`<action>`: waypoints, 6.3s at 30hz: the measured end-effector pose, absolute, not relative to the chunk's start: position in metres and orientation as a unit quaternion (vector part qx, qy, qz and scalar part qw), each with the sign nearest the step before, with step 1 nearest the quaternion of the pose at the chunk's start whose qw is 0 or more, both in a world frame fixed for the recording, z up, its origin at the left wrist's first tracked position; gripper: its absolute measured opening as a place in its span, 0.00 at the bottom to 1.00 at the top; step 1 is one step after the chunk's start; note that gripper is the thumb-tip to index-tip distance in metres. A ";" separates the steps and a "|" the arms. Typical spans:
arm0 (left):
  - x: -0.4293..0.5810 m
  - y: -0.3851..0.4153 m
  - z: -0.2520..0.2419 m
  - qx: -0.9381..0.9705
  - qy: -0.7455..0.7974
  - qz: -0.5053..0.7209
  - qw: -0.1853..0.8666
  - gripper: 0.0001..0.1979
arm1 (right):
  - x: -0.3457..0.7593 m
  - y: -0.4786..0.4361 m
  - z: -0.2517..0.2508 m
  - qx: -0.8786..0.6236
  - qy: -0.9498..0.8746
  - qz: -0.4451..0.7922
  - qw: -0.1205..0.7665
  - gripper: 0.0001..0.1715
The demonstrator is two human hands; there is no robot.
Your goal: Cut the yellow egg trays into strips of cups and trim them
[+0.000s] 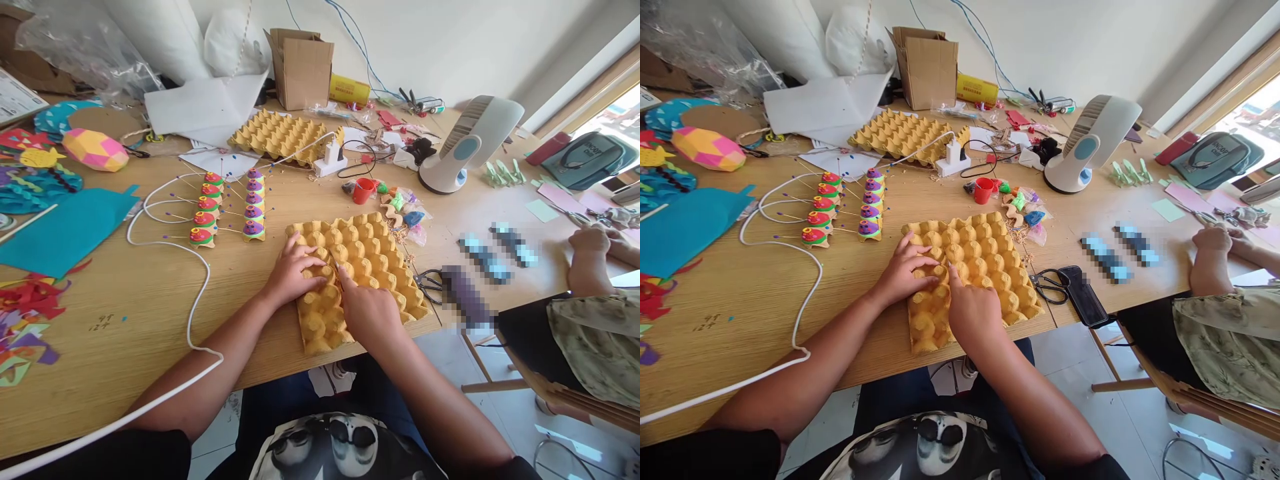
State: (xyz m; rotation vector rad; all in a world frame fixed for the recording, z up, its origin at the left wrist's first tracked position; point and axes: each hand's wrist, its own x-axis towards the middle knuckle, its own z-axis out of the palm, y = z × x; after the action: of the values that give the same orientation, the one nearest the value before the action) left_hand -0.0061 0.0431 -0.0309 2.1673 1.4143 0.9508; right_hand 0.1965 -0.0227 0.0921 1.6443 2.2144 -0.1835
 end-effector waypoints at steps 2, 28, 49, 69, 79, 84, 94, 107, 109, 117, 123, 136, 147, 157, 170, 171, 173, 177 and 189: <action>-0.006 0.043 -0.030 0.771 0.502 0.340 0.191 0.17 | 0.195 -0.021 0.095 0.580 0.786 -0.068 0.203 0.43; -0.006 0.042 -0.030 0.772 0.503 0.339 0.190 0.19 | 0.181 -0.009 0.097 0.571 0.788 -0.071 0.220 0.45; -0.004 0.042 -0.030 0.766 0.508 0.343 0.192 0.17 | 0.180 -0.008 0.095 0.576 0.783 -0.079 0.220 0.46; -0.005 0.043 -0.033 0.772 0.500 0.349 0.179 0.17 | 0.186 -0.019 0.100 0.557 0.792 -0.069 0.242 0.45; -0.005 0.043 -0.034 0.771 0.503 0.343 0.187 0.18 | 0.185 -0.013 0.103 0.559 0.794 -0.071 0.227 0.45; -0.004 0.043 -0.034 0.771 0.503 0.345 0.183 0.18 | 0.184 -0.021 0.107 0.564 0.787 -0.085 0.235 0.46; -0.004 0.044 -0.036 0.773 0.494 0.358 0.172 0.17 | 0.196 -0.015 0.094 0.583 0.782 -0.097 0.199 0.41; -0.002 0.042 -0.032 0.762 0.514 0.338 0.202 0.19 | 0.189 0.006 0.103 0.615 0.775 -0.068 0.132 0.35; -0.002 0.041 -0.030 0.764 0.512 0.334 0.205 0.19 | 0.187 0.011 0.098 0.609 0.779 -0.071 0.131 0.34; -0.002 0.041 -0.027 0.765 0.510 0.334 0.206 0.19 | 0.180 0.018 0.091 0.603 0.778 -0.079 0.157 0.37; -0.003 0.040 -0.027 0.767 0.506 0.336 0.208 0.19 | 0.173 0.019 0.093 0.592 0.783 -0.080 0.175 0.43; -0.002 0.040 -0.026 0.765 0.508 0.337 0.207 0.18 | 0.172 0.025 0.092 0.592 0.780 -0.088 0.182 0.43; -0.002 0.040 -0.025 0.763 0.514 0.331 0.211 0.18 | 0.177 0.021 0.092 0.587 0.782 -0.076 0.196 0.41; -0.001 0.040 -0.024 0.759 0.518 0.332 0.212 0.18 | 0.178 0.025 0.088 0.583 0.783 -0.078 0.201 0.42; -0.002 0.041 -0.024 0.762 0.514 0.332 0.213 0.18 | 0.176 0.031 0.089 0.579 0.788 -0.075 0.196 0.42; -0.001 0.041 -0.023 0.761 0.515 0.330 0.213 0.19 | 0.178 0.029 0.089 0.580 0.787 -0.074 0.197 0.41; -0.001 0.041 -0.023 0.759 0.520 0.332 0.211 0.19 | 0.178 0.028 0.089 0.584 0.784 -0.076 0.195 0.41; 0.000 0.041 -0.023 0.755 0.523 0.337 0.207 0.18 | 0.170 0.038 0.088 0.588 0.784 -0.076 0.184 0.42; -0.003 0.042 -0.029 0.765 0.513 0.330 0.206 0.19 | 0.171 0.021 0.091 0.587 0.784 -0.084 0.184 0.41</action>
State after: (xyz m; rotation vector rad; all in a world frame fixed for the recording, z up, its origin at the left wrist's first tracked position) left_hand -0.0032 0.0425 -0.0287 2.1301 1.4304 0.9206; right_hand 0.1714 0.0208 0.0907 1.6550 2.2117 -0.2364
